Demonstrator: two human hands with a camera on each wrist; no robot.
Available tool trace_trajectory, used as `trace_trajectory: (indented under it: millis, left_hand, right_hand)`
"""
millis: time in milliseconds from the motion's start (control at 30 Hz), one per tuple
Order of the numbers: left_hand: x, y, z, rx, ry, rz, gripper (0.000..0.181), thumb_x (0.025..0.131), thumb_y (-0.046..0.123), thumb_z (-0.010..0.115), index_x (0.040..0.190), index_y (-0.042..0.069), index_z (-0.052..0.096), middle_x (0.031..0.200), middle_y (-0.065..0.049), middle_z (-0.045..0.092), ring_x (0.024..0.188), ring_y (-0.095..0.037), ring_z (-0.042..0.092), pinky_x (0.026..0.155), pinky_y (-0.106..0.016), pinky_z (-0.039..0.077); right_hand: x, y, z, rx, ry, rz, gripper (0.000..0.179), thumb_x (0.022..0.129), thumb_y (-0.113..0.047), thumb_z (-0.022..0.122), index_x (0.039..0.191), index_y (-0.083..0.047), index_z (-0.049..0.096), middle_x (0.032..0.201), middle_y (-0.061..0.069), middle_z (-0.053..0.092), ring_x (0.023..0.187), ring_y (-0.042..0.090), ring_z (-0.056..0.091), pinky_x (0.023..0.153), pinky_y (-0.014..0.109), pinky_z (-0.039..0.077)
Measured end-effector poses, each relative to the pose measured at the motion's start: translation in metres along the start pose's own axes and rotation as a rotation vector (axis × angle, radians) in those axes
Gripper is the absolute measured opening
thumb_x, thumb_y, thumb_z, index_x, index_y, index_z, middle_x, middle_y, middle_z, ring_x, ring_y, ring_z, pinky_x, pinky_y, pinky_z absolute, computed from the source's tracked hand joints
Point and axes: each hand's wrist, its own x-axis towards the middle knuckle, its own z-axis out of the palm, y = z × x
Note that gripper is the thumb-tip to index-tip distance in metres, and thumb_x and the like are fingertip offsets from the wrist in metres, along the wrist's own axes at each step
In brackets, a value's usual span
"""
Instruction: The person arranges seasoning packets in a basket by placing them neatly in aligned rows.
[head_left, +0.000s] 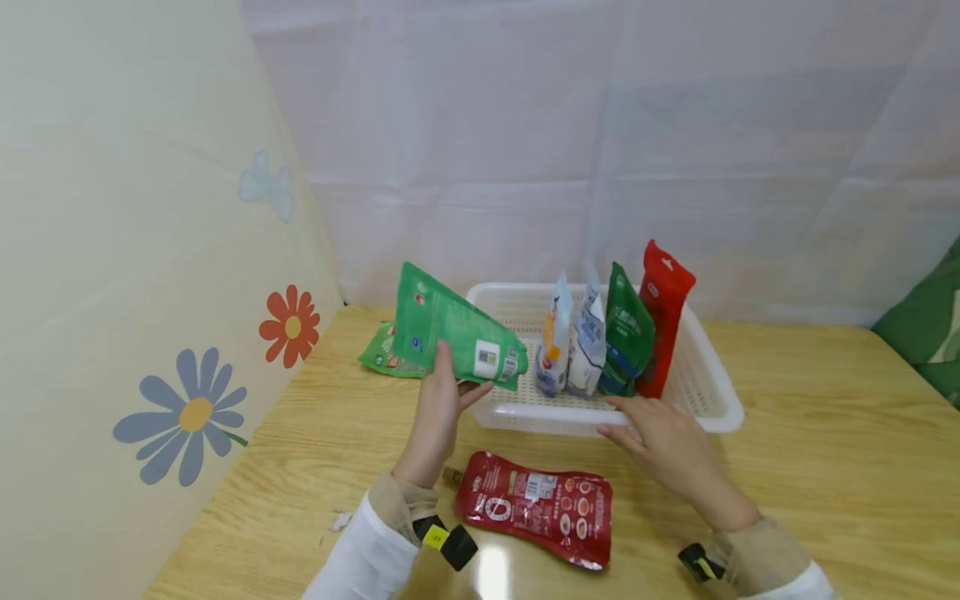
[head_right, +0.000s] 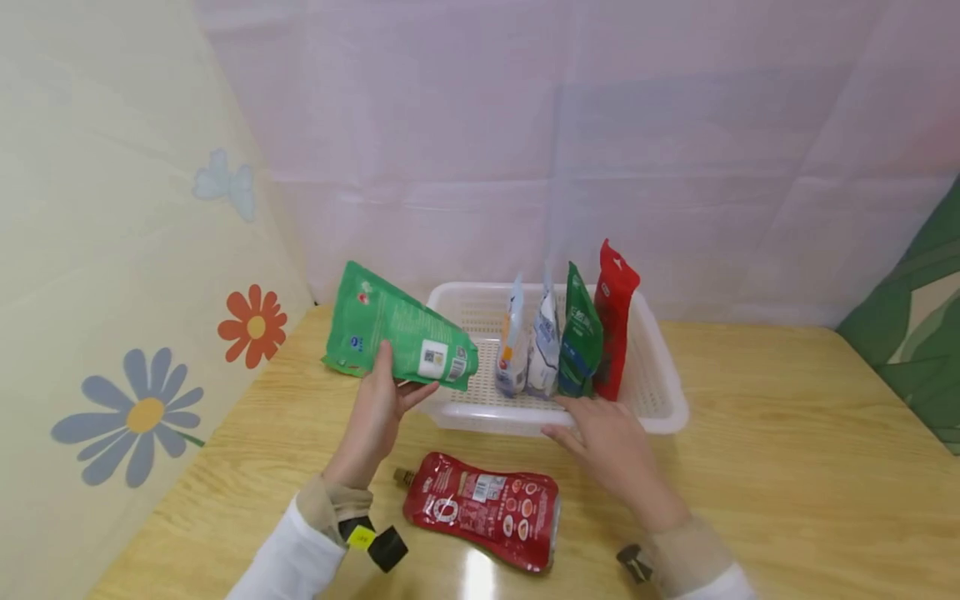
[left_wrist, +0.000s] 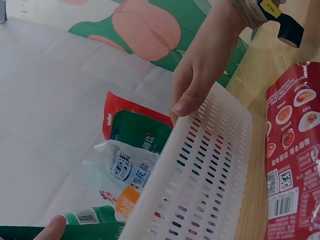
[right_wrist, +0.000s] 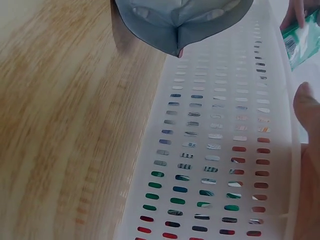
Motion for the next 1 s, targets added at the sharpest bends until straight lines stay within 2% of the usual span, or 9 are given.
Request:
trace_trajectory:
  millis: [200, 433, 533, 700, 833, 867, 933, 967, 1000]
  left_hand:
    - [0.015, -0.004, 0.008, -0.014, 0.030, -0.054, 0.061, 0.105, 0.037, 0.010, 0.140, -0.005, 0.038, 0.134, -0.033, 0.048, 0.123, -0.044, 0.052, 0.091, -0.034, 0.055]
    - [0.034, -0.014, 0.020, 0.062, 0.021, -0.089, 0.063, 0.105, 0.036, 0.011, 0.139, -0.011, 0.036, 0.136, -0.034, 0.046, 0.127, -0.044, 0.047, 0.104, -0.045, 0.046]
    - [0.039, -0.020, 0.026, 0.064, 0.021, -0.093, 0.062, 0.105, 0.036, 0.010, 0.141, -0.010, 0.033, 0.140, -0.031, 0.043, 0.132, -0.042, 0.043, 0.108, -0.048, 0.041]
    - [0.043, -0.023, 0.038, 0.008, 0.044, -0.143, 0.063, 0.105, 0.037, 0.011, 0.145, -0.009, 0.024, 0.147, -0.029, 0.036, 0.135, -0.042, 0.039, 0.109, -0.048, 0.040]
    - [0.049, -0.022, 0.044, 0.027, 0.047, -0.179, 0.063, 0.105, 0.039, 0.011, 0.147, -0.007, 0.021, 0.150, -0.025, 0.033, 0.137, -0.039, 0.038, 0.112, -0.046, 0.036]
    - [0.051, -0.021, 0.045, 0.048, 0.054, -0.189, 0.063, 0.104, 0.040, 0.012, 0.148, -0.005, 0.023, 0.141, -0.025, 0.045, 0.128, -0.036, 0.049, 0.110, -0.042, 0.040]
    - [0.055, -0.021, 0.047, 0.094, 0.064, -0.207, 0.062, 0.104, 0.041, 0.012, 0.148, 0.000, 0.025, 0.106, -0.018, 0.062, 0.094, -0.026, 0.065, 0.094, -0.034, 0.050]
    - [0.057, -0.020, 0.049, 0.111, 0.071, -0.215, 0.061, 0.104, 0.041, 0.012, 0.148, 0.002, 0.027, 0.085, -0.012, 0.060, 0.074, -0.019, 0.061, 0.082, -0.030, 0.050]
    - [0.058, -0.020, 0.050, 0.139, 0.081, -0.213, 0.060, 0.104, 0.041, 0.013, 0.147, 0.003, 0.030, 0.072, -0.005, 0.051, 0.066, -0.013, 0.053, 0.075, -0.027, 0.046]
  right_hand:
    - [-0.001, 0.000, 0.001, -0.002, 0.024, -0.011, 0.045, 0.093, -0.042, 0.057, 0.121, -0.007, 0.063, 0.112, 0.015, 0.069, 0.103, 0.037, 0.063, 0.090, 0.053, 0.044]
    - [-0.001, 0.000, 0.001, -0.001, 0.024, -0.003, 0.045, 0.092, -0.041, 0.058, 0.121, -0.007, 0.063, 0.113, 0.015, 0.069, 0.104, 0.035, 0.063, 0.090, 0.051, 0.044]
    - [-0.002, 0.000, 0.001, 0.003, 0.021, 0.001, 0.045, 0.092, -0.042, 0.057, 0.122, -0.008, 0.062, 0.114, 0.014, 0.069, 0.104, 0.035, 0.062, 0.091, 0.052, 0.044]
    - [-0.002, 0.000, 0.003, -0.007, 0.027, 0.013, 0.047, 0.092, -0.042, 0.058, 0.123, -0.008, 0.062, 0.115, 0.015, 0.068, 0.105, 0.036, 0.062, 0.092, 0.051, 0.043]
    - [-0.001, -0.001, 0.004, -0.011, 0.038, 0.014, 0.046, 0.092, -0.042, 0.058, 0.122, -0.007, 0.062, 0.114, 0.015, 0.069, 0.104, 0.036, 0.062, 0.090, 0.049, 0.044]
    - [-0.002, -0.001, 0.004, -0.011, 0.041, 0.013, 0.046, 0.091, -0.042, 0.059, 0.122, -0.007, 0.062, 0.114, 0.014, 0.069, 0.104, 0.036, 0.062, 0.089, 0.049, 0.044]
    - [-0.002, -0.002, 0.004, -0.013, 0.045, 0.012, 0.045, 0.091, -0.041, 0.059, 0.121, -0.008, 0.063, 0.113, 0.014, 0.069, 0.103, 0.035, 0.063, 0.087, 0.047, 0.044]
    - [-0.002, -0.002, 0.004, -0.013, 0.045, 0.013, 0.045, 0.091, -0.041, 0.059, 0.121, -0.008, 0.063, 0.113, 0.014, 0.069, 0.103, 0.035, 0.063, 0.087, 0.047, 0.044]
    - [-0.002, -0.003, 0.004, -0.014, 0.045, 0.013, 0.045, 0.091, -0.042, 0.059, 0.120, -0.008, 0.063, 0.113, 0.013, 0.069, 0.103, 0.034, 0.063, 0.086, 0.046, 0.044]
